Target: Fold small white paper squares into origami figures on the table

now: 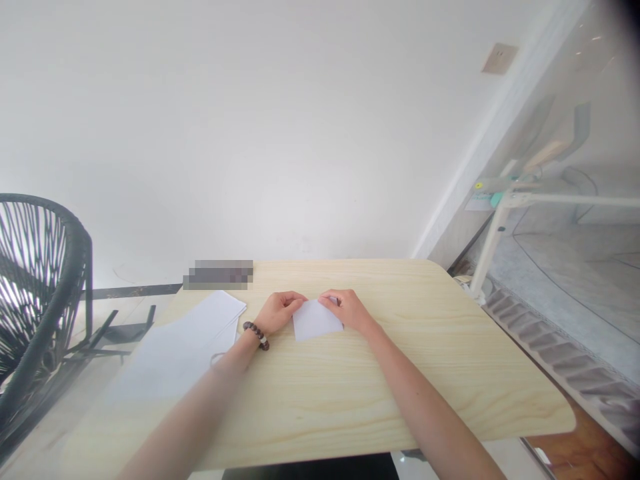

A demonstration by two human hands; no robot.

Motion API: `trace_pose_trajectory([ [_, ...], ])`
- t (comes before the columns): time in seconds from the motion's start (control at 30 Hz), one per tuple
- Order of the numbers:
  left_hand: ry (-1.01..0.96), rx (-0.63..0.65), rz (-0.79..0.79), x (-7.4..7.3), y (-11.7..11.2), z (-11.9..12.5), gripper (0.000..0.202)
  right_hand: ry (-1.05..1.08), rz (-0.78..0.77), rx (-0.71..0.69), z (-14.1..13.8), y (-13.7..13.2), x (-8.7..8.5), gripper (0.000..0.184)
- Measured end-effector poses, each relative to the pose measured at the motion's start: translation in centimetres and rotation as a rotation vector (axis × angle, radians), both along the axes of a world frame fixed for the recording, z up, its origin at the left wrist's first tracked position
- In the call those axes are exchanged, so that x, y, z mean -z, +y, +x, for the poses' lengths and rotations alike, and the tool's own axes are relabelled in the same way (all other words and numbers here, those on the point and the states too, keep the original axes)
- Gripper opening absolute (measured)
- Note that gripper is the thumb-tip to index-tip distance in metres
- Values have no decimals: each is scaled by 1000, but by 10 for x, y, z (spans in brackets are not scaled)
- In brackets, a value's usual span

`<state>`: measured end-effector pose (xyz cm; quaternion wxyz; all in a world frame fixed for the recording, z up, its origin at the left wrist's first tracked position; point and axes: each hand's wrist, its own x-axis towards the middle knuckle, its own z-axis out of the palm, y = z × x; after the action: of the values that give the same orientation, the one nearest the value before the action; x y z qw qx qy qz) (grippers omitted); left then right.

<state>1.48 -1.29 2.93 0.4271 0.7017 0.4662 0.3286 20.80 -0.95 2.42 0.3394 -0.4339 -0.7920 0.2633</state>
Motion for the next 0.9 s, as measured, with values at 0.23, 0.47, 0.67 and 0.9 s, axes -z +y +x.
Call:
trace_pose_trajectory([
  [0.23,56,-25,21,-1,-2,2,34,-37,56,9,-17,-6,1,21],
  [0.47,93,-57,28,-3,-2,1,34,-128,50,71,10,6,4,19],
  [0.67,110,-81,32,-1,0,0,34,32,-70,78,15,6,2,26],
  [0.9,123,-52,39,0,-1,-1,34,-59,-7,8,-3,0,4,23],
])
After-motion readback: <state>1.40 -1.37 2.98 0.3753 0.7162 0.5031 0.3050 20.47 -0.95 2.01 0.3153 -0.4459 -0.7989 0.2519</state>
